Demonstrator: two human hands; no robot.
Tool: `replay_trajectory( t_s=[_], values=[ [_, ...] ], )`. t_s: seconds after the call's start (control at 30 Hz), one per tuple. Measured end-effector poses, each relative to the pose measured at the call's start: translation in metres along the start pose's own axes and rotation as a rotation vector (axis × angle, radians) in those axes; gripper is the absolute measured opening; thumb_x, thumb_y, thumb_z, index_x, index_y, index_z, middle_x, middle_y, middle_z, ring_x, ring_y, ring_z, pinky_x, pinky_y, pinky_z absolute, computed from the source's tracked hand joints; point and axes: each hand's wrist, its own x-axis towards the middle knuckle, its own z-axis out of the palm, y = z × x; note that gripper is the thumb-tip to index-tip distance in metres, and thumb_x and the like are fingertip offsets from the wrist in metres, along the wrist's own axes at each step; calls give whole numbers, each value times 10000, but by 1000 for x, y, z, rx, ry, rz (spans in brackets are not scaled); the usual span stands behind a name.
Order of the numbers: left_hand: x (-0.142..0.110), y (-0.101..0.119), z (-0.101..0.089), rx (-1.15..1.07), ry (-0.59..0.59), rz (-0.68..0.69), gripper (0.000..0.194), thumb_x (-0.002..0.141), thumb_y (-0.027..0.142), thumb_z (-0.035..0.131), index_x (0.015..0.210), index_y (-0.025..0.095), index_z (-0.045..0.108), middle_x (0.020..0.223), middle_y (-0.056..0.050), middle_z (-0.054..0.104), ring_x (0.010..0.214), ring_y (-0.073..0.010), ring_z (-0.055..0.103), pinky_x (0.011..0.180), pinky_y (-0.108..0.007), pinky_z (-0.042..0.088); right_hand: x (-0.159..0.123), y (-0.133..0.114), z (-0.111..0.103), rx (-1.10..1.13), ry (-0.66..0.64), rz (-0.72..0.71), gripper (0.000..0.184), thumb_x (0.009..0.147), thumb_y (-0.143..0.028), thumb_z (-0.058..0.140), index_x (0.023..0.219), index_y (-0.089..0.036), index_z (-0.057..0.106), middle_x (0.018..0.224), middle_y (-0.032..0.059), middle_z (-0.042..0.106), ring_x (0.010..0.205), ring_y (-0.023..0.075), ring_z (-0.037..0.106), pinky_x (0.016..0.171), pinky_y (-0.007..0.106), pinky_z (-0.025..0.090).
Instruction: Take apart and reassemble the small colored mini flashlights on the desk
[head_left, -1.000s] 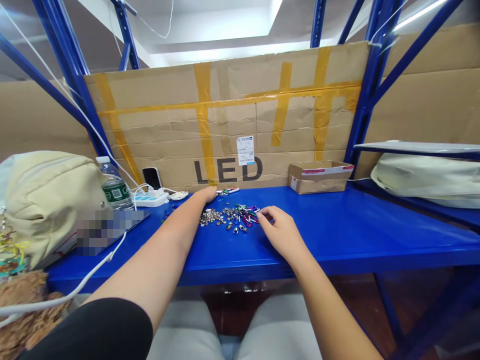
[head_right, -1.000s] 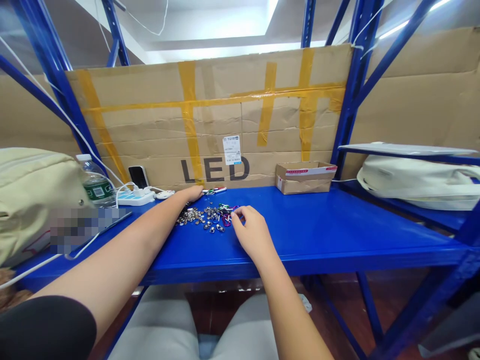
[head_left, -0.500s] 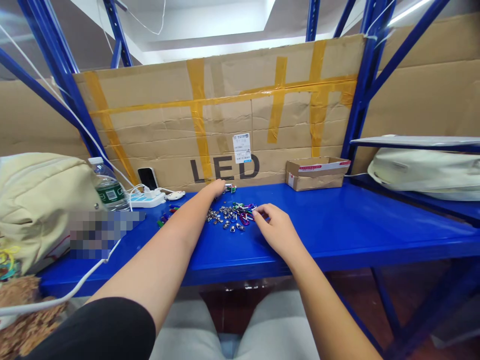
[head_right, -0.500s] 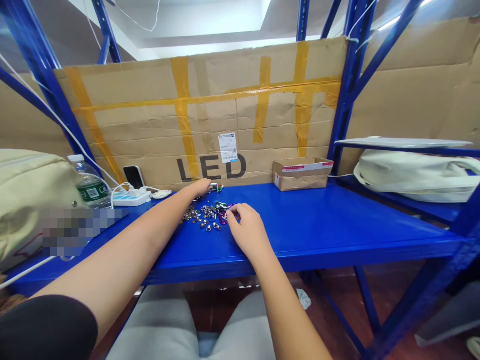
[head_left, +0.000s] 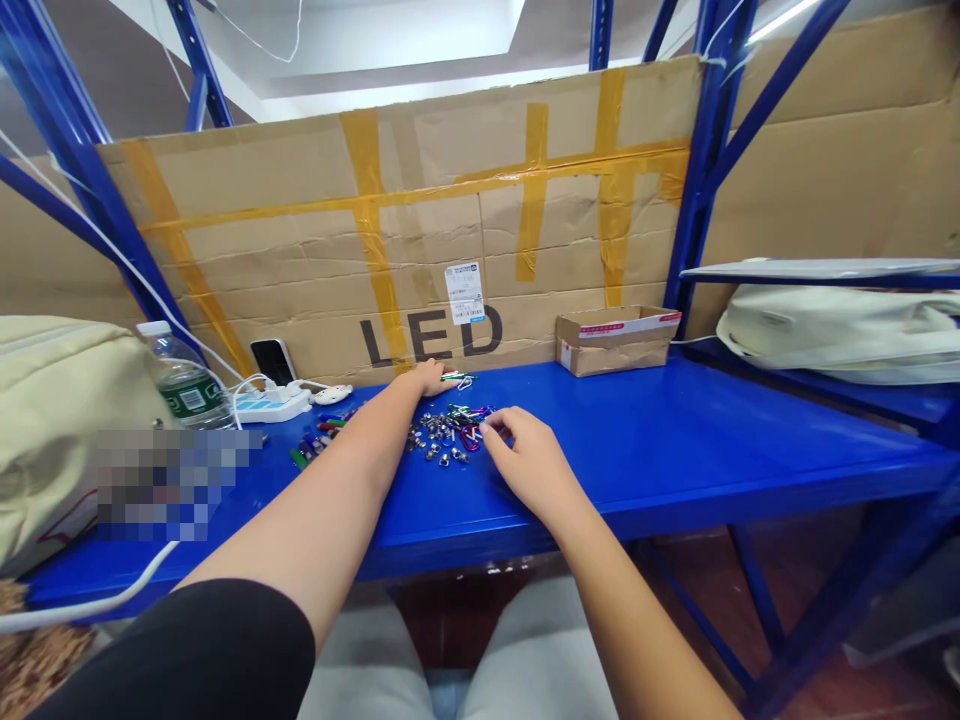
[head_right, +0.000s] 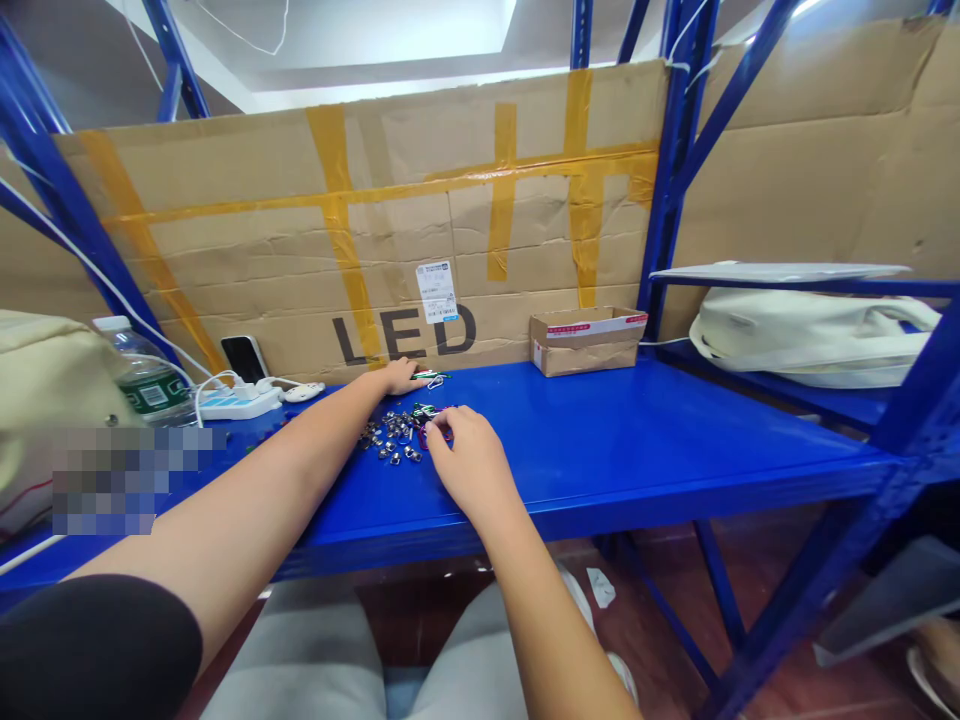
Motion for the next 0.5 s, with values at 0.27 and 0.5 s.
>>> replay_trajectory(
  t_s=[0.27, 0.5],
  values=[
    [1, 6, -2, 18, -11, 29, 642, 855, 617, 369, 1228, 116, 520, 1316, -179, 502, 1171, -281, 510, 968, -320, 404, -1, 1, 1, 1, -21, 5, 173, 865, -278, 476, 805, -209, 623, 833, 33, 632, 823, 185, 566, 715, 307, 416],
    [-6, 5, -8, 10, -23, 93, 431, 881, 460, 432, 1113, 133, 591, 1193, -136, 614, 1027, -249, 604, 862, -294, 466, 0, 0, 1, 12, -59, 24, 180, 870, -293, 473, 795, -210, 613, 824, 26, 632, 806, 179, 566, 718, 305, 413]
  ],
)
